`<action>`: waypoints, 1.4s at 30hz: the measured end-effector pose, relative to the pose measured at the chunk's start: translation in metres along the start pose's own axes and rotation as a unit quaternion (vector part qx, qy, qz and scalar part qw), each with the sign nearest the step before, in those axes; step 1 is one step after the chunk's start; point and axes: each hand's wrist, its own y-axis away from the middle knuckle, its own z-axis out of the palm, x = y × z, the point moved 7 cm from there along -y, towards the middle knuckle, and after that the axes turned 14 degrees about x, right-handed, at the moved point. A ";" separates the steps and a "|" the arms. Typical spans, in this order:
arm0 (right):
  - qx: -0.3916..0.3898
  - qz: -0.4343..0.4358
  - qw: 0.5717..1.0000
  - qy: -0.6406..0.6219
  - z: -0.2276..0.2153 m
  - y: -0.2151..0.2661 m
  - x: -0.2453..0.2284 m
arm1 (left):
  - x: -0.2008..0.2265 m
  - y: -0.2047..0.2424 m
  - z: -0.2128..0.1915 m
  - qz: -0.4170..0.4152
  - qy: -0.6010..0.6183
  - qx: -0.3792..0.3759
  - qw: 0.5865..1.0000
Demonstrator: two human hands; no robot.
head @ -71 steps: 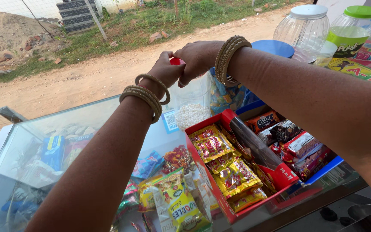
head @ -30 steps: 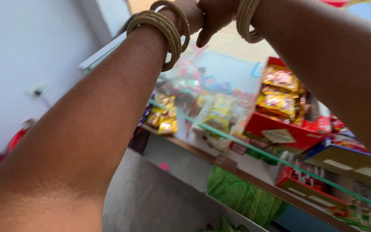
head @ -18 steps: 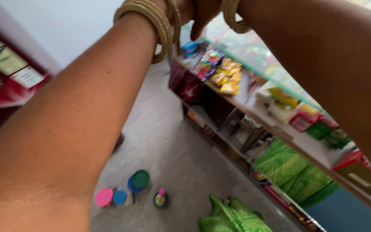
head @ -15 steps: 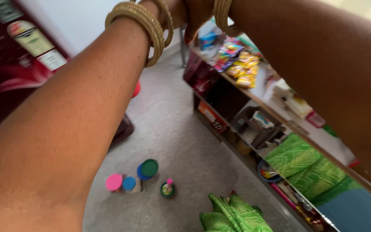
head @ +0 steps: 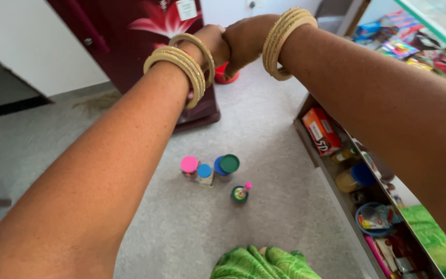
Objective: The person picks up various plastic containers and jars from the floor and places them on a glass display counter. They handle each container individually, moving them from the floor to the counter surface.
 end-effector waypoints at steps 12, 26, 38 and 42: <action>-0.043 -0.071 0.994 -0.069 0.099 -0.031 -0.056 | -0.120 0.031 0.071 -0.060 -0.003 0.016 0.998; -0.102 -0.022 0.988 -0.112 0.247 -0.017 -0.110 | -0.228 0.077 0.189 -0.081 0.057 0.003 0.995; -0.095 0.025 0.979 -0.177 0.401 -0.014 -0.127 | -0.324 0.111 0.317 -0.143 0.119 0.010 0.983; -0.117 0.020 0.982 -0.146 0.471 -0.006 -0.121 | -0.344 0.121 0.375 -0.177 0.128 -0.015 0.976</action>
